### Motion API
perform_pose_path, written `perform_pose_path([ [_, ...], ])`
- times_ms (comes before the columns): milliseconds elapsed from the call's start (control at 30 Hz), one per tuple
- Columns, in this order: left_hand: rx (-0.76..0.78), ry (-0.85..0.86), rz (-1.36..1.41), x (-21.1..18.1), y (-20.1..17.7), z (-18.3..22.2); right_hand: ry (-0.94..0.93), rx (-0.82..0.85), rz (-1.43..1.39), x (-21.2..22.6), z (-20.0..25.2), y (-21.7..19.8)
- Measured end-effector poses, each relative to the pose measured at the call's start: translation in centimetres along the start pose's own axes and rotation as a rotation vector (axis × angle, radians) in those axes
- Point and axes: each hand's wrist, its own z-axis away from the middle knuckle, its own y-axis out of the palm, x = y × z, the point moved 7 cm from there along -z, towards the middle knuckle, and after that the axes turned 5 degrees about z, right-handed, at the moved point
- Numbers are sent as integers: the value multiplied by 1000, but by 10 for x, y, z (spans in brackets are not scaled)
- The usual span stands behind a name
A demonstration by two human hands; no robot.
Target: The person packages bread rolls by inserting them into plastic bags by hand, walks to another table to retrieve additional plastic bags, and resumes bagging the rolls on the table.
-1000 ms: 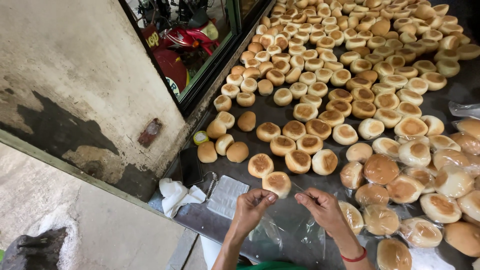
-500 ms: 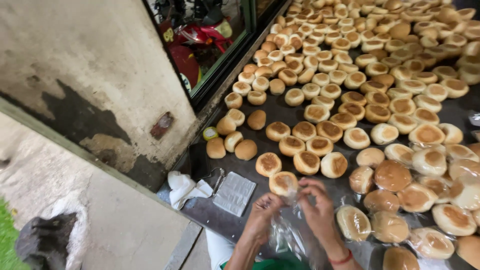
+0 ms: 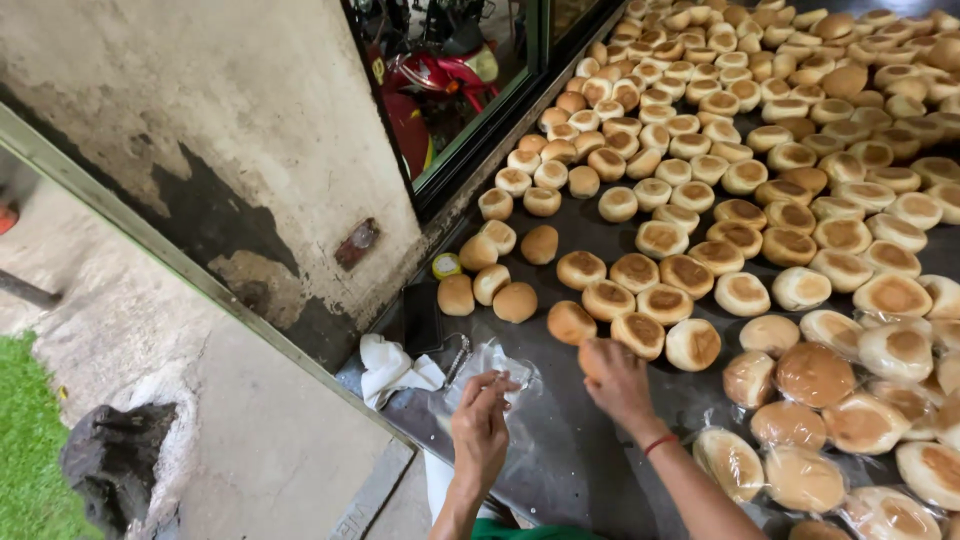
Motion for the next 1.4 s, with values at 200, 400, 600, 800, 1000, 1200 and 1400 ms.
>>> perform_pose_path([
  [200,81,-229,-148,52,25,10,601,-109,-1355,-58,19,10],
  [400,257,-277,21,47,76,1,475,-263,-1375,-23,39,-64],
  [600,290,-321,68,55,84,9,130,63,24,15,56,-66],
  [800,150,-451,207,69,58,8,62,114,-205,19,90,4],
  [1000,41,-318,-34,77,24,2,482,38,-827,-30,86,11],
  [1200,240,-225,-52,42,73,13,451,-75,-1500,-10,69,-39],
  [1400,424,-317,282,-19,83,-7,412,-134,-1601,-3,71,-56],
])
